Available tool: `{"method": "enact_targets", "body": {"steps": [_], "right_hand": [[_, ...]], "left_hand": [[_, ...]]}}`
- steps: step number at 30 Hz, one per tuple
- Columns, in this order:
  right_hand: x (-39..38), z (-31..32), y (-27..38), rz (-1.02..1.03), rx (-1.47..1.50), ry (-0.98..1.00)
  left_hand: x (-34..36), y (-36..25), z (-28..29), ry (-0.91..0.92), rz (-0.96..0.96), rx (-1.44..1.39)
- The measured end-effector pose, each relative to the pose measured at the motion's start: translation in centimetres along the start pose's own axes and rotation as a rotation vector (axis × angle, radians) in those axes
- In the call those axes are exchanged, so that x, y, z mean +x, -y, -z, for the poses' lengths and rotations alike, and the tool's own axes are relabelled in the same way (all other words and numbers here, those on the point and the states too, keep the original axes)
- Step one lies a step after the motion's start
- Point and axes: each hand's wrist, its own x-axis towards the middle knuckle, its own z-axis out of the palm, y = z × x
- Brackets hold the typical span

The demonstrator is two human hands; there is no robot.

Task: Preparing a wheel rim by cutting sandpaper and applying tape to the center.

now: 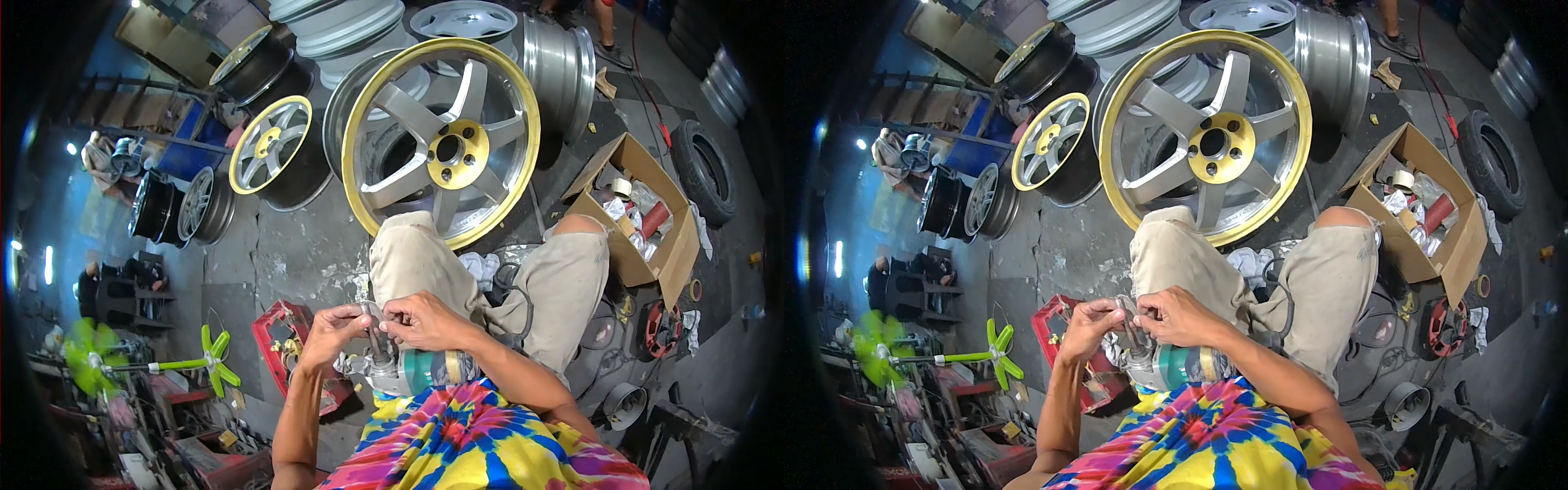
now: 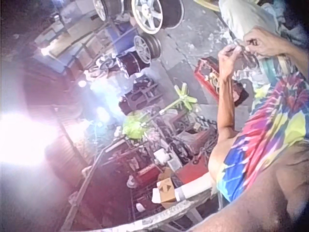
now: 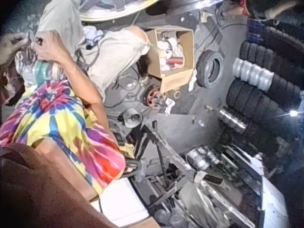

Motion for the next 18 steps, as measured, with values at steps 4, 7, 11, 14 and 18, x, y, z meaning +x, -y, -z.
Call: {"method": "enact_targets", "body": {"steps": [4,7,11,14,18], "right_hand": [[0.0,-0.1,-0.1,-0.042,0.046,0.000],[0.0,-0.1,0.1,-0.013,-0.068,0.002],[0.1,-0.3,0.0,0.032,-0.172,-0.028],[0.0,-0.3,0.1,0.011,-0.115,-0.046],[0.0,-0.4,0.1,-0.063,-0.074,-0.077]], "left_hand": [[-0.6,-0.2,-1.4,-0.107,-0.039,0.112],[-1.1,0.6,-2.8,-0.221,-0.133,0.106],[-1.7,0.8,-4.8,-0.405,-0.150,0.240],[-1.4,0.7,-3.9,-0.322,-0.127,0.195],[-0.9,-0.7,-3.0,-0.220,-0.053,0.187]]}}
